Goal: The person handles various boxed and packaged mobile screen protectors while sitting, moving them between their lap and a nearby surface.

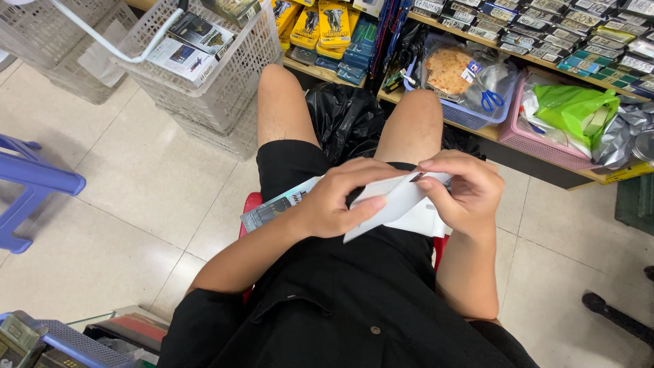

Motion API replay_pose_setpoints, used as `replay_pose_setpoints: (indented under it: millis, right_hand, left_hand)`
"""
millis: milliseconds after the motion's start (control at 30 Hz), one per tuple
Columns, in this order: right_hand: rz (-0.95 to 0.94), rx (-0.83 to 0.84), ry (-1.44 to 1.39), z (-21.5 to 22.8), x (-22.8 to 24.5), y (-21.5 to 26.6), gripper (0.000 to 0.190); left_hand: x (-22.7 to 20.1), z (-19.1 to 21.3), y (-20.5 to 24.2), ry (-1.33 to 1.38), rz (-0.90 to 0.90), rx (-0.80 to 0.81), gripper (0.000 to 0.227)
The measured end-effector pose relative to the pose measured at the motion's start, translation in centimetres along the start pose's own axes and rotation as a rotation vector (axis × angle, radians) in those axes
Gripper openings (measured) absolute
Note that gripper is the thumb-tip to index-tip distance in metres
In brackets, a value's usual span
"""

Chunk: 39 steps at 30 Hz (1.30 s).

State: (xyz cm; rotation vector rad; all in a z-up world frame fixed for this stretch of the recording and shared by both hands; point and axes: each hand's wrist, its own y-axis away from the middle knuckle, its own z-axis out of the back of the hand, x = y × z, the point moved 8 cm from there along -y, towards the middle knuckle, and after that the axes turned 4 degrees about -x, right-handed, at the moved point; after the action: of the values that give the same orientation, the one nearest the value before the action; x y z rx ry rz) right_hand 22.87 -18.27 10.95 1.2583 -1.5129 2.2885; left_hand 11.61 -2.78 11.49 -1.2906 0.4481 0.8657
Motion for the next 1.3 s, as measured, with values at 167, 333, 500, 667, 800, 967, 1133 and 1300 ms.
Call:
replay_pose_setpoints:
  millis: [167, 333, 500, 667, 800, 967, 1133, 1300]
  right_hand:
    - [-0.007, 0.175, 0.251, -1.0, 1.8, -1.1, 0.019]
    - [-0.036, -0.134, 0.215, 4.1, -0.9, 2.2, 0.019]
    - [0.332, -0.744, -0.004, 10.3, -0.7, 5.0, 0.041]
    - [0.366, -0.926, -0.041, 9.4, 0.0, 6.1, 0.046]
    - [0.318, -0.883, 0.079, 7.9, 0.6, 5.4, 0.04]
    - [0.28, -0.746, 0.151, 7.0, 1.9, 3.9, 0.04]
    - [0.154, -0.684, 0.221, 6.2, 2.2, 3.3, 0.042]
    - [0.048, -0.637, 0.225, 5.7, 1.4, 2.7, 0.041]
  left_hand:
    - [2.3, 1.8, 0.8, 0.037, 0.083, -0.182, 0.02]
    - [2.7, 2.6, 1.3, 0.039, 0.135, -0.267, 0.015]
    - [1.3, 3.0, 0.8, -0.161, -0.019, -0.288, 0.026]
    - [1.1, 2.6, 0.8, -0.194, -0.028, -0.256, 0.031]
    - [0.7, 2.8, 0.6, -0.241, -0.073, -0.275, 0.034]
    - [1.2, 3.2, 0.6, -0.188, -0.073, -0.261, 0.041]
    - [1.3, 3.1, 0.7, -0.162, -0.065, -0.243, 0.044]
    - [1.4, 3.1, 0.6, -0.181, -0.061, -0.257, 0.044]
